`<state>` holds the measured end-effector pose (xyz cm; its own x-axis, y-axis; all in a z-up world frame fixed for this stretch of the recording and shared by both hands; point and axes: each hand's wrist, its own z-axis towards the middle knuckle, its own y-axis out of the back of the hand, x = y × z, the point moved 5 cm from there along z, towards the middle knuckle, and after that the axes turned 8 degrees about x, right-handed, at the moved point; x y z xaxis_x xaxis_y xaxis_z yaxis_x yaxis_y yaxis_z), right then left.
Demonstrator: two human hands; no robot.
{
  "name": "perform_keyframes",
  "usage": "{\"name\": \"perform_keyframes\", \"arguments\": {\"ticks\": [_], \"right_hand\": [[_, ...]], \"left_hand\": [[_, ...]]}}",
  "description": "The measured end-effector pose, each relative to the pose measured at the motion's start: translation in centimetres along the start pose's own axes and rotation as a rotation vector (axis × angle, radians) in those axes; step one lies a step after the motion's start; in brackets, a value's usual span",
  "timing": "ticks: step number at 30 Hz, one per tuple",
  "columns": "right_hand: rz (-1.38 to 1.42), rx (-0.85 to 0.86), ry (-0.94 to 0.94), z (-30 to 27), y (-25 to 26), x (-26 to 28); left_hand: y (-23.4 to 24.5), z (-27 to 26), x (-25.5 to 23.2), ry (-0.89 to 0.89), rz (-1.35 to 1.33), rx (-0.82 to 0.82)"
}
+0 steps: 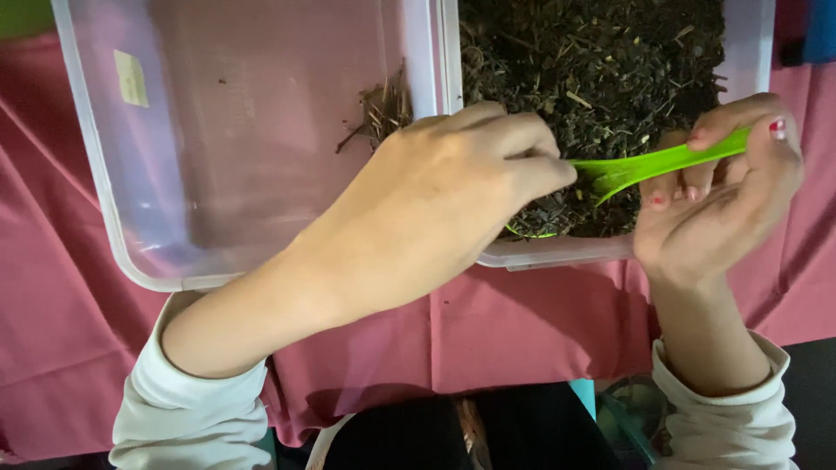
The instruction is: Sorting dried tea leaves by removing stems and moving leaves between containers using a spoon
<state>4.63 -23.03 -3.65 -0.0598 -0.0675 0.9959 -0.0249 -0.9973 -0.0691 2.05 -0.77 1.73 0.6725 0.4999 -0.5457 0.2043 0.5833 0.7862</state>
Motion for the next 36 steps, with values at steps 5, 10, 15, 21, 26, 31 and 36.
{"name": "perform_keyframes", "arguments": {"ticks": [5,10,15,21,26,31,36], "right_hand": [[0.032,0.068,0.078,0.2,0.3,-0.2],[0.014,0.13,0.107,0.2,0.0,0.0],[-0.005,0.068,0.094,0.0,0.2,-0.2],[-0.558,0.368,1.138,0.6,5.9,-2.4],[-1.08,0.449,1.42,-1.8,3.8,-0.4],[-1.14,0.575,1.113,-0.8,-0.8,1.1],[-1.101,0.707,0.638,0.7,-2.3,1.2]], "left_hand": [[-0.3,0.5,0.7,0.079,-0.068,0.054],[-0.5,0.7,1.0,0.087,-0.124,0.098],[-0.3,0.7,1.0,0.087,-0.095,0.097],[1.1,0.6,1.1,0.101,-0.016,-0.045],[1.0,0.5,2.0,0.19,-0.035,-0.087],[0.3,0.4,3.1,0.314,0.018,-0.093],[-0.1,0.3,3.9,0.385,0.0,-0.093]]}}
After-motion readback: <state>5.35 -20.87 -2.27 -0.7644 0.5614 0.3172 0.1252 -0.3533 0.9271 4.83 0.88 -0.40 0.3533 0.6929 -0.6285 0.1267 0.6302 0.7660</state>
